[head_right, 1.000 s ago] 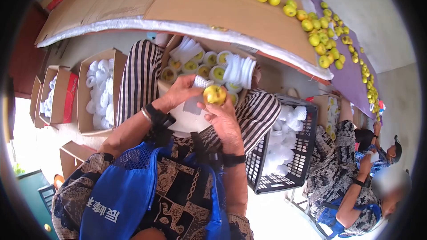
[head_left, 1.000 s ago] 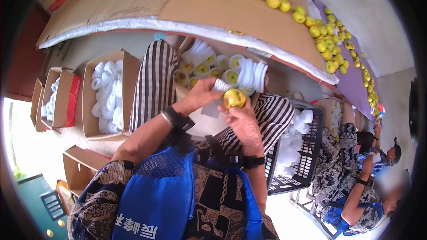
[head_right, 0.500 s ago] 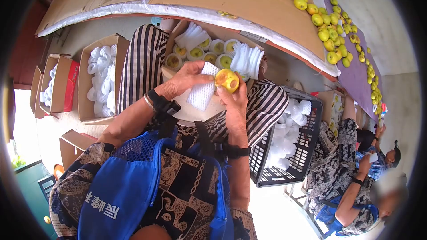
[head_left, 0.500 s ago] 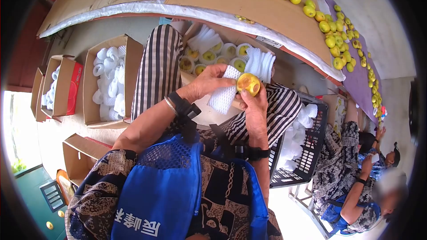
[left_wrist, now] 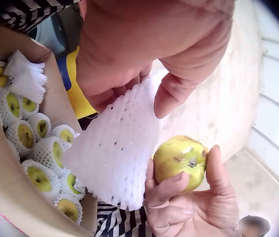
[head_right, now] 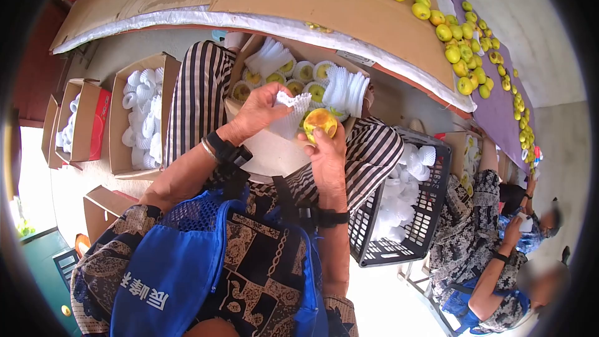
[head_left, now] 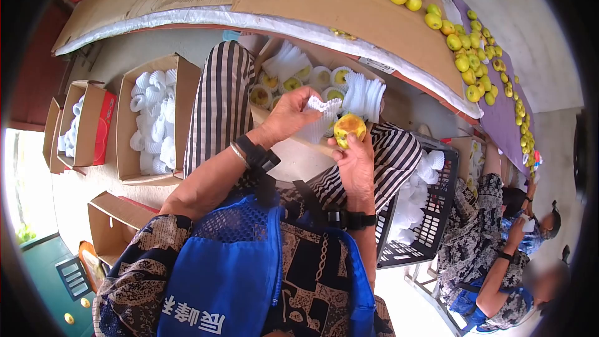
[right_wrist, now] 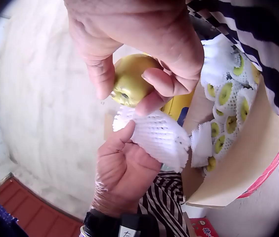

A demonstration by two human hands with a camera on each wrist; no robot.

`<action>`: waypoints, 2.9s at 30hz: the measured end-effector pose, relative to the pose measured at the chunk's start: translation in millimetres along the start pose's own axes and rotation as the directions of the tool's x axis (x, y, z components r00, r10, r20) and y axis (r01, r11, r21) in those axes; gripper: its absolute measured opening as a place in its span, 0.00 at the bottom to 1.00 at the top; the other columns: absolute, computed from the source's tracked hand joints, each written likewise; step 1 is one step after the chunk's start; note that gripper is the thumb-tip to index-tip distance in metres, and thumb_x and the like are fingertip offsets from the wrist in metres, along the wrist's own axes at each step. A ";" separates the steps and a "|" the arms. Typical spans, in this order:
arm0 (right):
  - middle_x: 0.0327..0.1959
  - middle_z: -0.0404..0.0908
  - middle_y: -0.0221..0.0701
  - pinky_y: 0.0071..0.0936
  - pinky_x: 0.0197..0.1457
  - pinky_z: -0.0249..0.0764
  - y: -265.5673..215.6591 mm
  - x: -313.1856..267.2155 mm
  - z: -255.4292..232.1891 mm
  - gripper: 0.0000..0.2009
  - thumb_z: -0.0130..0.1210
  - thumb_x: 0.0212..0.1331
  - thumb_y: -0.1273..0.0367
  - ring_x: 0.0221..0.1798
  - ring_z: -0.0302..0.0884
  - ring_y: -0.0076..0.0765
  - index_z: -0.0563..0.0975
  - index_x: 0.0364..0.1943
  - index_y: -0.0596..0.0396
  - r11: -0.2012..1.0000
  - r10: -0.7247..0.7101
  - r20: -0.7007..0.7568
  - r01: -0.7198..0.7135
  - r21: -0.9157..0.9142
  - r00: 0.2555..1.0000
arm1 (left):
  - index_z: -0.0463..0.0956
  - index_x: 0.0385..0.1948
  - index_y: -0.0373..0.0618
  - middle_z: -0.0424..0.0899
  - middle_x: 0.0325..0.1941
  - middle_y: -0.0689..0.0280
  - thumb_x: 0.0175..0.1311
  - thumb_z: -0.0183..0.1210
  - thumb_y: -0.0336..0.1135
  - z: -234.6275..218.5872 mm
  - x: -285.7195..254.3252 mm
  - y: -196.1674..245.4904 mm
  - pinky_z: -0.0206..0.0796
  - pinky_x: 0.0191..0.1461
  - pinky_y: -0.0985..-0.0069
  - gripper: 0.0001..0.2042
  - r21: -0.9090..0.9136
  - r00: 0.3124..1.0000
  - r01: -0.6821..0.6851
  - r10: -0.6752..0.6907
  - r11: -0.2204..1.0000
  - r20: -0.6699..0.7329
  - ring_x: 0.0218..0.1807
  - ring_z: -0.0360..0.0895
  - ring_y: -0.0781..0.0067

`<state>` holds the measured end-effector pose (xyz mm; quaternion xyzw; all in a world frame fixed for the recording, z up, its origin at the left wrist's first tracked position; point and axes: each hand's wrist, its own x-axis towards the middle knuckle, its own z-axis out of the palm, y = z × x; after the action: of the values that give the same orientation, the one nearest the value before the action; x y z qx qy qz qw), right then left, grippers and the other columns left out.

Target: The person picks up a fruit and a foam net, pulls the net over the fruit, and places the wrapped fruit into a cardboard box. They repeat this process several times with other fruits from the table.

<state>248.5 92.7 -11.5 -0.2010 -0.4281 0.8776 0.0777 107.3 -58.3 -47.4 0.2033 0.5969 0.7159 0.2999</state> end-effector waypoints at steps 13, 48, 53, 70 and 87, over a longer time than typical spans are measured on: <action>0.56 0.74 0.33 0.20 0.39 0.70 -1.7 -2.0 4.4 0.30 0.61 0.56 0.72 0.48 0.79 0.33 0.62 0.63 0.57 0.999 0.016 0.070 -0.014 -0.030 0.997 | 0.74 0.45 0.38 0.81 0.38 0.70 0.62 0.59 0.24 8.6 -2.5 4.8 0.72 0.45 0.81 0.11 -0.020 0.998 -0.059 0.058 0.998 -0.039 0.40 0.77 0.85; 0.47 0.77 0.36 0.23 0.42 0.75 13.2 -10.2 -24.0 0.31 0.65 0.49 0.72 0.38 0.74 0.28 0.67 0.59 0.67 0.966 0.035 0.146 -0.071 0.248 0.989 | 0.70 0.55 0.30 0.81 0.52 0.54 0.69 0.54 0.27 -2.2 6.4 -28.2 0.71 0.62 0.65 0.15 -0.670 0.922 0.252 -0.383 0.699 -0.053 0.53 0.80 0.62; 0.49 0.77 0.37 0.30 0.49 0.79 11.9 -18.7 -21.0 0.31 0.66 0.47 0.72 0.45 0.79 0.33 0.68 0.58 0.66 0.981 0.072 0.161 -0.099 0.164 0.984 | 0.69 0.54 0.28 0.81 0.51 0.53 0.67 0.55 0.24 0.2 5.7 -30.1 0.76 0.58 0.64 0.15 -0.673 0.933 0.153 -0.331 0.724 -0.143 0.51 0.81 0.60; 0.48 0.79 0.40 0.28 0.49 0.81 13.8 -9.7 -24.3 0.33 0.66 0.47 0.71 0.45 0.81 0.36 0.67 0.59 0.70 0.987 -0.011 0.159 -0.015 0.163 0.987 | 0.70 0.55 0.35 0.81 0.49 0.58 0.58 0.64 0.33 16.5 -11.2 25.1 0.71 0.58 0.69 0.23 0.350 0.963 -0.135 0.206 0.927 -0.175 0.52 0.77 0.66; 0.51 0.78 0.40 0.31 0.48 0.80 4.1 -15.1 -25.9 0.37 0.70 0.41 0.72 0.48 0.80 0.38 0.67 0.61 0.68 0.995 -0.008 0.201 -0.011 0.094 0.979 | 0.80 0.37 0.35 0.81 0.26 0.62 0.56 0.59 0.32 6.3 -12.5 33.5 0.70 0.37 0.76 0.11 0.506 0.997 -0.064 0.037 0.860 0.063 0.30 0.76 0.76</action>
<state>273.3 104.1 -24.7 -0.1076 -0.3914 0.9129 0.0427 114.3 -65.7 -12.6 0.3087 0.7506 0.5359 0.2325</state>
